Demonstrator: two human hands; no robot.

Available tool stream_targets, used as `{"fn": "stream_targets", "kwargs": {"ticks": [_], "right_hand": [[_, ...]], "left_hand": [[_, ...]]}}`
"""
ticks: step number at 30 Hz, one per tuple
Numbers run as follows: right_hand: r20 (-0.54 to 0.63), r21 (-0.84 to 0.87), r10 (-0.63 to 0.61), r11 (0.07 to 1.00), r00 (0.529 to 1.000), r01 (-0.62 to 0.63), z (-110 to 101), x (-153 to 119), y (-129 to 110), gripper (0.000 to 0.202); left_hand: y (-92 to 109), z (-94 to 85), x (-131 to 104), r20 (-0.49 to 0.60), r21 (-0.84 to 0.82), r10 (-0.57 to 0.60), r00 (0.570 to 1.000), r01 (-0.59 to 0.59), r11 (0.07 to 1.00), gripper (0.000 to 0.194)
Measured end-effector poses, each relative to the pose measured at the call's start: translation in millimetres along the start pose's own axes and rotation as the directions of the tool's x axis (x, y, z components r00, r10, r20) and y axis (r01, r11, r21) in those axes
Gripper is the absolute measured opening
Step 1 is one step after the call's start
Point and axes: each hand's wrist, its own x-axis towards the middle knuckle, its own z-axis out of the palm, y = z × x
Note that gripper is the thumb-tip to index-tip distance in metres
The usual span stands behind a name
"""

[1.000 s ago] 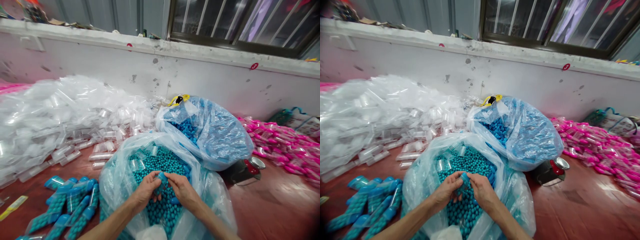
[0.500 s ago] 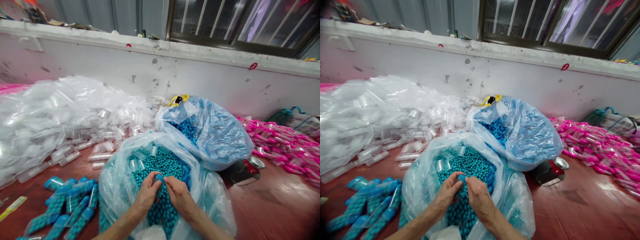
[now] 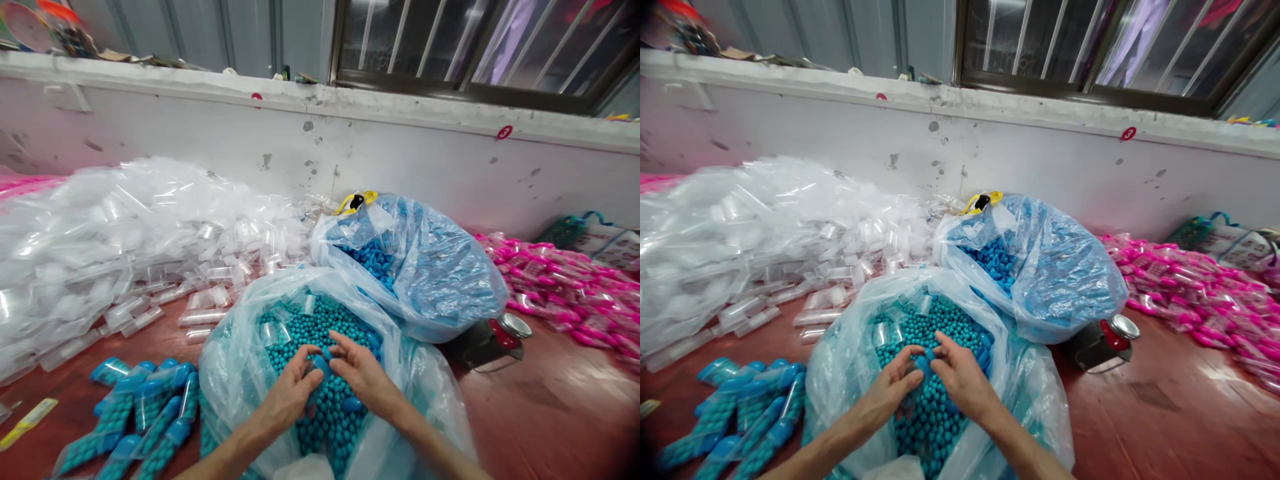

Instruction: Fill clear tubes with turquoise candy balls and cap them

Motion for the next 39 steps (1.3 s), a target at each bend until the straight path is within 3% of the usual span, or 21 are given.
{"fn": "stream_targets", "kwargs": {"ticks": [2, 5, 7, 15, 18, 21, 24, 27, 29, 32, 35, 37, 39], "right_hand": [[0.068, -0.157, -0.048, 0.986, 0.997, 0.058, 8.2, -7.4, -7.7, 0.046], [0.161, -0.324, -0.028, 0.943, 0.987, 0.079, 18.8, -15.7, -13.4, 0.078], [0.134, -0.390, -0.031, 0.917, 0.991, 0.082, 25.8, -16.9, -11.3, 0.094], [-0.101, -0.522, -0.264, 0.835, 0.959, 0.175, 51.1, -18.2, 1.5, 0.069], [-0.164, -0.542, -0.307, 0.822, 0.938, 0.175, 57.2, -21.4, 10.8, 0.070], [-0.214, -0.551, -0.337, 0.817, 0.917, 0.172, 63.4, -24.0, 24.7, 0.070], [-0.255, -0.515, -0.336, 0.841, 0.907, 0.167, 66.1, -25.5, 30.6, 0.069], [-0.213, -0.384, -0.251, 0.910, 0.944, 0.155, 59.7, -25.1, 21.2, 0.070], [-0.088, -0.238, -0.127, 0.966, 0.988, 0.103, 49.8, -24.0, 10.7, 0.080], [0.093, -0.074, 0.023, 0.997, 0.995, -0.016, 31.0, -22.6, 0.6, 0.092], [0.093, -0.125, 0.084, 0.990, 0.992, -0.072, 14.5, -21.7, 3.3, 0.069], [0.098, -0.219, 0.092, 0.973, 0.991, -0.069, 8.1, -21.2, 9.0, 0.053], [0.137, -0.318, 0.056, 0.948, 0.989, -0.010, 7.0, -19.2, 12.7, 0.044]], "left_hand": [[-0.6, 5.5, -0.6, -0.104, -0.030, 0.010, 0.995, -0.013, 0.999, 0.044], [0.3, 8.1, -0.9, -0.178, -0.073, 0.052, 0.983, -0.066, 0.995, 0.049], [2.0, 7.4, -1.4, -0.175, -0.094, 0.093, 0.980, -0.111, 0.989, 0.049], [6.5, 14.6, -3.7, -0.180, -0.223, 0.069, 0.981, -0.109, 0.969, 0.027], [5.9, 19.0, -3.0, -0.234, -0.135, 0.054, 0.971, -0.087, 0.987, 0.023], [2.2, 21.6, -3.1, -0.296, 0.001, 0.142, 0.945, -0.149, 0.989, 0.017], [-4.8, 22.5, -1.2, -0.288, 0.052, 0.213, 0.934, -0.207, 0.977, 0.015], [-11.1, 21.4, 3.8, -0.262, 0.017, 0.158, 0.952, -0.160, 0.987, 0.019], [-11.3, 18.2, 4.9, -0.219, -0.053, 0.107, 0.970, -0.121, 0.991, 0.026], [-2.4, 2.1, -5.7, -0.148, -0.065, 0.066, 0.987, -0.076, 0.995, 0.035], [11.4, -36.2, -32.0, -0.231, 0.217, 0.134, 0.964, -0.083, 0.973, 0.037], [18.0, -71.1, -52.6, -0.336, 0.492, 0.234, 0.912, -0.042, 0.870, 0.037], [21.0, -103.5, -69.0, -0.423, 0.722, 0.337, 0.841, 0.088, 0.686, 0.037]]}}
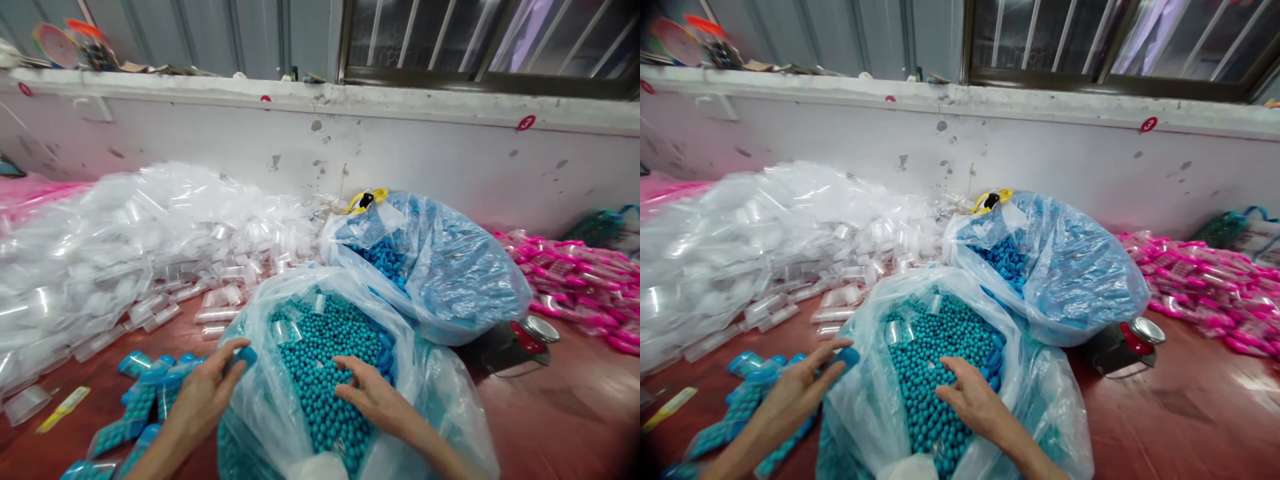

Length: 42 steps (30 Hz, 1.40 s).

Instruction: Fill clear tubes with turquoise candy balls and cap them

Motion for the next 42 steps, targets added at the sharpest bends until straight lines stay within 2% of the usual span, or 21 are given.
{"fn": "stream_targets", "kwargs": {"ticks": [2, 4, 6, 9, 12, 16, 18, 22, 25, 28, 31, 34, 36, 39, 42], "right_hand": [[0.014, -0.131, -0.077, 0.988, 0.997, 0.078, 2.8, 6.8, -3.3, 0.038], [0.038, -0.259, -0.141, 0.955, 0.989, 0.146, 7.8, 20.9, -13.9, 0.034], [0.065, -0.351, -0.167, 0.919, 0.984, 0.179, 14.8, 42.5, -27.8, 0.032], [0.000, -0.441, -0.089, 0.894, 0.996, 0.080, 29.9, 80.9, -43.9, 0.026], [-0.099, -0.457, -0.011, 0.889, 0.995, -0.035, 47.4, 109.9, -46.6, 0.030], [-0.100, -0.419, -0.022, 0.908, 0.995, -0.022, 56.9, 120.9, -36.2, 0.025], [-0.074, -0.378, -0.033, 0.926, 0.997, 0.003, 49.3, 118.1, -28.5, 0.022], [-0.015, -0.263, -0.044, 0.964, 0.999, 0.039, 13.0, 100.6, -8.4, 0.015], [-0.014, -0.173, -0.006, 0.985, 1.000, 0.003, -18.6, 76.6, 10.7, 0.018], [-0.021, -0.094, 0.078, 0.992, 0.997, -0.080, -41.0, 50.6, 28.3, 0.021], [-0.038, 0.068, 0.136, 0.989, 0.990, -0.133, -51.4, 33.7, 37.6, 0.020], [-0.048, 0.208, 0.142, 0.970, 0.989, -0.129, -56.0, 27.2, 36.9, 0.019], [-0.065, 0.167, 0.120, 0.980, 0.991, -0.107, -58.4, 24.4, 33.1, 0.019], [-0.089, -0.073, 0.030, 0.997, 0.996, -0.036, -60.4, 18.2, 27.2, 0.019], [-0.107, -0.281, -0.067, 0.959, 0.992, 0.034, -59.0, 11.2, 24.6, 0.021]], "left_hand": [[-14.2, -15.7, 2.3, -0.149, 0.270, 0.074, 0.986, -0.032, 0.962, 0.039], [-15.0, -16.3, 6.5, -0.192, 0.449, 0.174, 0.966, -0.071, 0.891, 0.038], [-5.6, -4.0, 13.7, -0.119, 0.558, 0.265, 0.957, -0.157, 0.815, 0.035], [7.1, 27.1, 31.1, 0.028, 0.647, 0.401, 0.916, -0.322, 0.691, 0.032], [-1.3, 56.9, 52.1, 0.078, 0.615, 0.502, 0.861, -0.438, 0.655, 0.032], [-22.7, 77.8, 67.7, 0.128, 0.434, 0.556, 0.821, -0.551, 0.713, 0.031], [-22.1, 80.1, 68.3, 0.165, 0.402, 0.569, 0.806, -0.581, 0.707, 0.031], [-4.0, 77.9, 74.6, 0.356, 0.321, 0.515, 0.780, -0.620, 0.716, 0.030], [3.7, 78.2, 91.6, 0.430, 0.249, 0.449, 0.784, -0.580, 0.775, 0.022], [6.7, 83.5, 107.4, 0.466, 0.189, 0.405, 0.786, -0.536, 0.823, 0.017], [15.0, 92.0, 109.6, 0.502, 0.125, 0.339, 0.796, -0.455, 0.882, 0.010], [28.5, 105.3, 100.6, 0.569, 0.056, 0.243, 0.785, -0.332, 0.941, 0.018], [37.6, 119.2, 93.3, 0.634, 0.011, 0.162, 0.756, -0.219, 0.976, 0.025], [49.4, 147.0, 84.1, 0.704, -0.056, 0.044, 0.709, -0.006, 0.998, 0.025], [58.6, 174.5, 76.3, 0.712, -0.170, -0.022, 0.702, 0.203, 0.964, 0.022]]}}
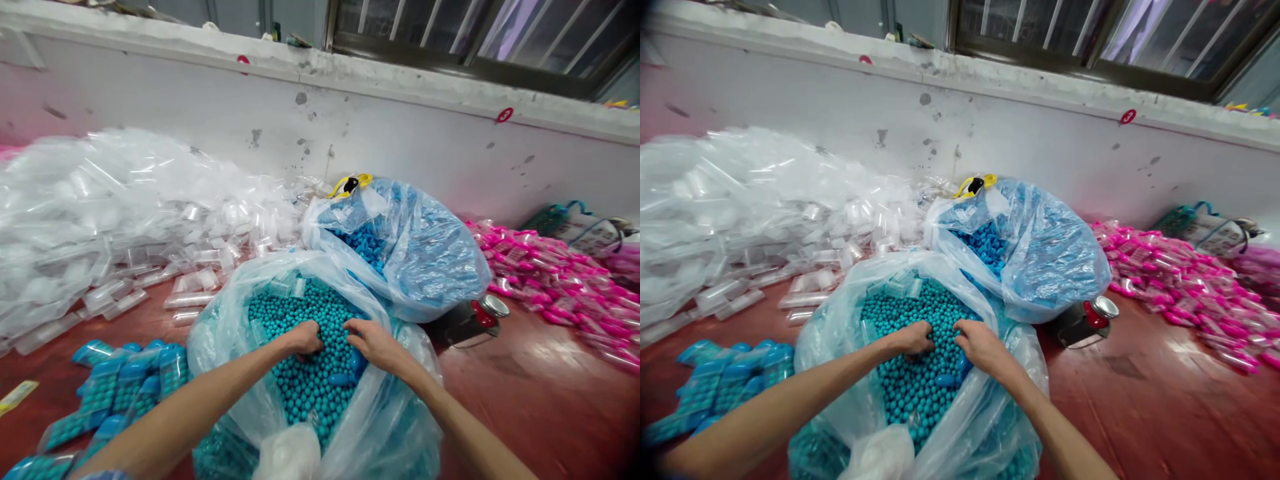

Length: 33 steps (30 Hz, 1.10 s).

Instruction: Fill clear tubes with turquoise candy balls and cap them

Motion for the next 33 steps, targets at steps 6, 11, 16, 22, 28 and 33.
{"fn": "stream_targets", "kwargs": {"ticks": [6, 11, 16, 22, 28, 33], "right_hand": [[-0.171, 0.086, 0.101, 0.992, 0.980, -0.088, -0.2, -7.7, 4.0, 0.027], [-0.044, -0.185, 0.048, 0.981, 0.998, -0.055, 1.5, -16.6, 3.2, 0.026], [0.223, -0.577, 0.081, 0.814, 0.971, 0.065, 20.7, -20.2, -9.9, 0.016], [0.154, -0.601, 0.051, 0.797, 0.987, 0.052, 25.8, -5.4, -11.4, 0.013], [0.147, -0.327, -0.100, 0.934, 0.984, 0.144, 20.4, -1.7, -13.2, 0.020], [0.226, -0.227, -0.112, 0.960, 0.968, 0.164, 16.2, 0.9, -10.3, 0.026]], "left_hand": [[0.9, 19.6, 1.6, 0.029, -0.500, 0.049, 0.998, -0.028, 0.866, 0.028], [0.3, 4.9, -22.0, 0.000, -0.703, 0.130, 0.991, -0.093, 0.705, 0.032], [1.2, -5.6, -45.6, -0.045, -0.734, 0.117, 0.992, -0.112, 0.669, 0.028], [-3.7, -3.7, -50.5, -0.126, -0.665, 0.043, 0.991, -0.116, 0.738, 0.030], [-4.2, -2.0, -57.8, 0.033, -0.678, 0.028, 0.999, 0.001, 0.736, 0.039], [-0.8, -4.1, -66.8, 0.023, -0.723, 0.039, 0.999, -0.011, 0.691, 0.041]]}}
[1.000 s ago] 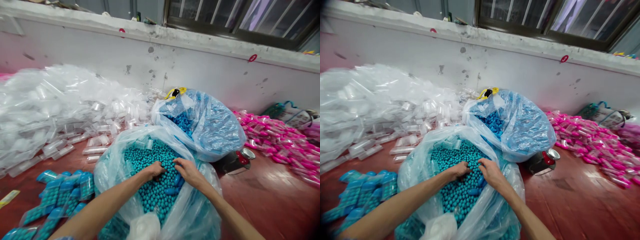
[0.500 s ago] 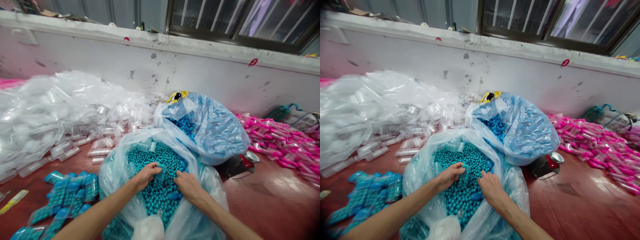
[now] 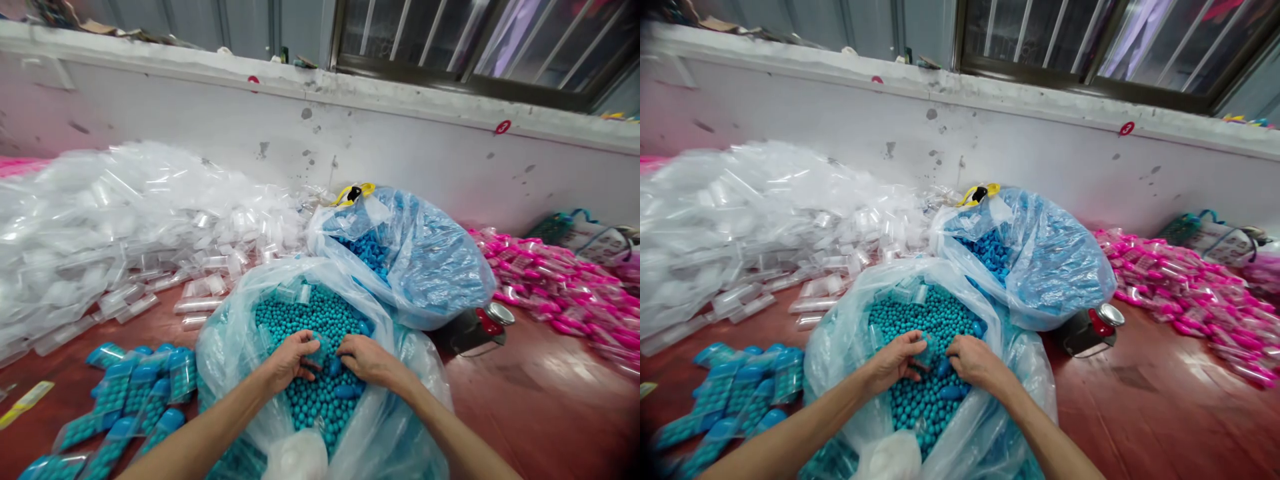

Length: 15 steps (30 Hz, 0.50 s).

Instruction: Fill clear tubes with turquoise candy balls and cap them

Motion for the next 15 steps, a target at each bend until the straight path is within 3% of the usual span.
{"fn": "stream_targets", "kwargs": {"ticks": [3, 6, 8, 11, 15], "right_hand": [[-0.040, 0.014, 0.049, 0.999, 0.998, -0.048, -3.3, 1.2, 0.6, 0.033], [-0.140, -0.118, 0.284, 0.946, 0.948, -0.301, 2.1, 5.0, -9.5, 0.025], [-0.135, -0.210, 0.363, 0.899, 0.922, -0.384, 12.8, 10.4, -21.5, 0.026], [-0.088, -0.231, 0.330, 0.911, 0.940, -0.341, 30.0, 18.9, -36.0, 0.022], [-0.070, -0.186, 0.283, 0.939, 0.957, -0.291, 31.1, 21.7, -29.3, 0.026]], "left_hand": [[0.0, -2.0, -2.7, -0.014, -0.012, 0.027, 1.000, -0.027, 1.000, 0.041], [-2.1, -4.7, -2.3, -0.052, 0.072, 0.081, 0.995, -0.077, 0.994, 0.036], [-3.9, -5.5, -0.6, -0.098, 0.166, 0.169, 0.981, -0.151, 0.974, 0.031], [-6.1, -5.4, 1.2, -0.105, 0.195, 0.244, 0.964, -0.220, 0.956, 0.028], [-8.2, -6.5, -0.9, 0.017, 0.047, 0.122, 0.992, -0.123, 0.991, 0.034]]}}
